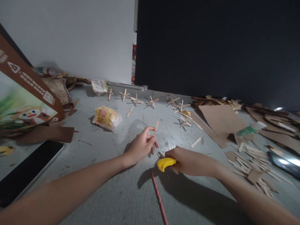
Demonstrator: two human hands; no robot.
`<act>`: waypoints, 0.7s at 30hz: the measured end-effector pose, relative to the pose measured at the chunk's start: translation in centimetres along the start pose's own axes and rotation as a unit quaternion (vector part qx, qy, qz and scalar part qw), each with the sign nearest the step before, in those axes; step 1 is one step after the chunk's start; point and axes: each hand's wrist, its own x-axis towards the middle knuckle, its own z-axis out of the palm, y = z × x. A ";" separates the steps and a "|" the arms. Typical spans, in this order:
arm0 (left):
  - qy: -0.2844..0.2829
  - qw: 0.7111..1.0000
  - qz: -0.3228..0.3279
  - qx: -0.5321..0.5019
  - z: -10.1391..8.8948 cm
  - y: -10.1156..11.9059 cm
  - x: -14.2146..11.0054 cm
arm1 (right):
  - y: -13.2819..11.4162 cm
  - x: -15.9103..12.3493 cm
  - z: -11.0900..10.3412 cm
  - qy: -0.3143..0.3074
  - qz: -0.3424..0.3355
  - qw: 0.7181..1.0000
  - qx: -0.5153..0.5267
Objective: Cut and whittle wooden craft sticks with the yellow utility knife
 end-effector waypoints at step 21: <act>-0.032 0.999 -0.032 0.030 0.2 0.8 -0.3 | 1.3 2.1 0.4 0.190 -0.067 0.965 0.168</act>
